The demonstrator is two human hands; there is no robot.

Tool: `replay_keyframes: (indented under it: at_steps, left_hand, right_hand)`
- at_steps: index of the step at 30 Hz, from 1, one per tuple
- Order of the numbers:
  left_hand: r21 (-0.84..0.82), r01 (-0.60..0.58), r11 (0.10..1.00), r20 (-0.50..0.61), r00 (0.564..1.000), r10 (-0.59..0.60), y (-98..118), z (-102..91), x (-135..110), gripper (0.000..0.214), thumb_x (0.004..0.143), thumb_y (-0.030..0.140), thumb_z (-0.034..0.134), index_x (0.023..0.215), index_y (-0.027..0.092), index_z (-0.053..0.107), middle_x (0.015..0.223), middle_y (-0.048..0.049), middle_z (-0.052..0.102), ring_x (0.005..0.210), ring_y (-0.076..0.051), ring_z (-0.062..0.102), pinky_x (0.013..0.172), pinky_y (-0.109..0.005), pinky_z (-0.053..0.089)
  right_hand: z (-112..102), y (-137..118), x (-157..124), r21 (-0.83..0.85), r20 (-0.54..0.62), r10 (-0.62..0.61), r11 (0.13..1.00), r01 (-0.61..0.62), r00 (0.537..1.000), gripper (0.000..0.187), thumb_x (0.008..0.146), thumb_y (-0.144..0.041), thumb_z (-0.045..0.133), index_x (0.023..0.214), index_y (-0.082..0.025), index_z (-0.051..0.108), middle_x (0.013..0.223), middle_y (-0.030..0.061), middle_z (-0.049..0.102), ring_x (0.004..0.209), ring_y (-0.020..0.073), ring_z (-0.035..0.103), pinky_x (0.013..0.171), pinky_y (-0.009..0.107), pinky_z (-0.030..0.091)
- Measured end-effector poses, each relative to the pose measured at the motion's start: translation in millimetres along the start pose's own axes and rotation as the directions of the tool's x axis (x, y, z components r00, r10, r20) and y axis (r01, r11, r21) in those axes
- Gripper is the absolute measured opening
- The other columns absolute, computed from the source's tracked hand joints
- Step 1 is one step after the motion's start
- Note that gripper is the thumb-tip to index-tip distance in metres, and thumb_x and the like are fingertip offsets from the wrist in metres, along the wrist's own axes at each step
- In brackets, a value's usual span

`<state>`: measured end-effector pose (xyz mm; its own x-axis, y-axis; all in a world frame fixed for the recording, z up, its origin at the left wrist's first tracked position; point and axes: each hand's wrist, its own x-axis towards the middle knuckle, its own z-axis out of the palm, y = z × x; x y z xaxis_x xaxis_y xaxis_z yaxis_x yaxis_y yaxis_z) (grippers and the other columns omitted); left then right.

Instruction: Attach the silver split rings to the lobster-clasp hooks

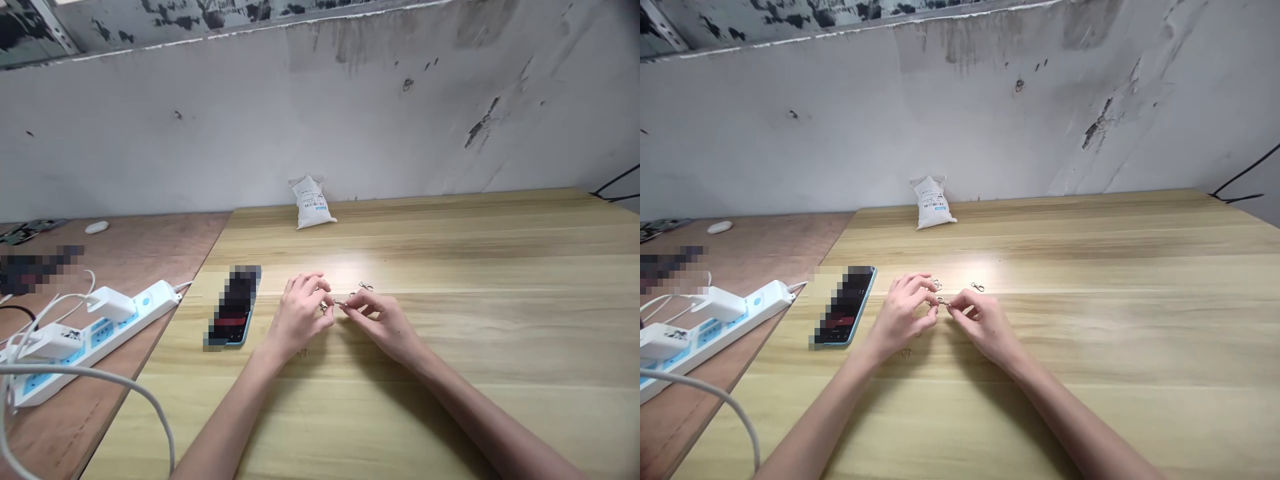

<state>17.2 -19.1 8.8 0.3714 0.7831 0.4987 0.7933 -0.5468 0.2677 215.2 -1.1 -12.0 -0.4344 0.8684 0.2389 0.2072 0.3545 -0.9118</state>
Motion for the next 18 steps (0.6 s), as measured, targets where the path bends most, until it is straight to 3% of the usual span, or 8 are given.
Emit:
replay_keyframes:
  at_steps: [3, 8, 13, 15, 18]
  left_hand:
    - [0.007, 0.018, 1.0, -0.021, 1.0, -0.018, -0.7, -2.2, -0.2, 0.009, 0.08, 0.012, 0.063, 0.078, 0.02, 0.062, 0.107, -0.005, 0.068, 0.125, -0.029, 0.052, 0.101, -0.046, 0.04]
    - [0.003, 0.053, 0.999, -0.018, 0.998, -0.052, -2.0, -5.8, 0.8, 0.008, 0.082, 0.014, 0.063, 0.078, 0.021, 0.063, 0.11, -0.0025, 0.068, 0.125, -0.026, 0.053, 0.112, -0.051, 0.03]
    - [-0.044, 0.079, 0.996, 0.007, 0.997, -0.079, -1.1, -7.4, 0.7, 0.009, 0.082, 0.014, 0.063, 0.077, 0.022, 0.062, 0.112, -0.0017, 0.067, 0.127, -0.025, 0.051, 0.117, -0.057, 0.02]
    - [-0.076, 0.096, 0.992, 0.022, 0.995, -0.095, -0.3, -7.5, 0.7, 0.009, 0.082, 0.014, 0.062, 0.078, 0.022, 0.062, 0.113, -0.0021, 0.067, 0.128, -0.025, 0.05, 0.117, -0.059, 0.018]
    - [-0.104, 0.103, 0.989, 0.034, 0.994, -0.1, 0.2, -7.5, 0.9, 0.009, 0.083, 0.014, 0.061, 0.079, 0.022, 0.062, 0.115, -0.003, 0.066, 0.129, -0.026, 0.049, 0.117, -0.061, 0.017]
  right_hand:
    - [-1.0, -0.4, 0.5, -0.05, 0.004, -0.062, 0.997, 0.062, 0.998, 0.01, 0.092, -0.026, 0.056, 0.088, -0.022, 0.063, 0.083, 0.0024, 0.066, 0.072, 0.0151, 0.061, 0.059, 0.026, 0.051]
    - [-2.4, -3.3, 0.2, -0.248, -0.02, -0.265, 0.935, 0.252, 0.964, 0.013, 0.094, -0.02, 0.051, 0.087, -0.022, 0.062, 0.089, 0.005, 0.063, 0.076, 0.0156, 0.059, 0.061, 0.026, 0.046]
    - [-4.9, 1.6, -0.8, -0.588, 0.035, -0.433, 0.72, 0.369, 0.901, 0.02, 0.093, -0.016, 0.048, 0.085, -0.023, 0.065, 0.091, 0.0048, 0.063, 0.063, 0.0117, 0.052, 0.056, 0.025, 0.038]
    - [-5.1, 4.1, -1.0, -0.646, 0.107, -0.463, 0.641, 0.416, 0.88, 0.022, 0.093, -0.015, 0.048, 0.084, -0.024, 0.066, 0.093, 0.0047, 0.064, 0.061, 0.011, 0.051, 0.055, 0.025, 0.037]
    - [-4.1, 5.1, -0.7, -0.659, 0.18, -0.465, 0.597, 0.457, 0.867, 0.024, 0.092, -0.014, 0.047, 0.084, -0.024, 0.067, 0.097, 0.0057, 0.064, 0.062, 0.0113, 0.051, 0.056, 0.025, 0.037]
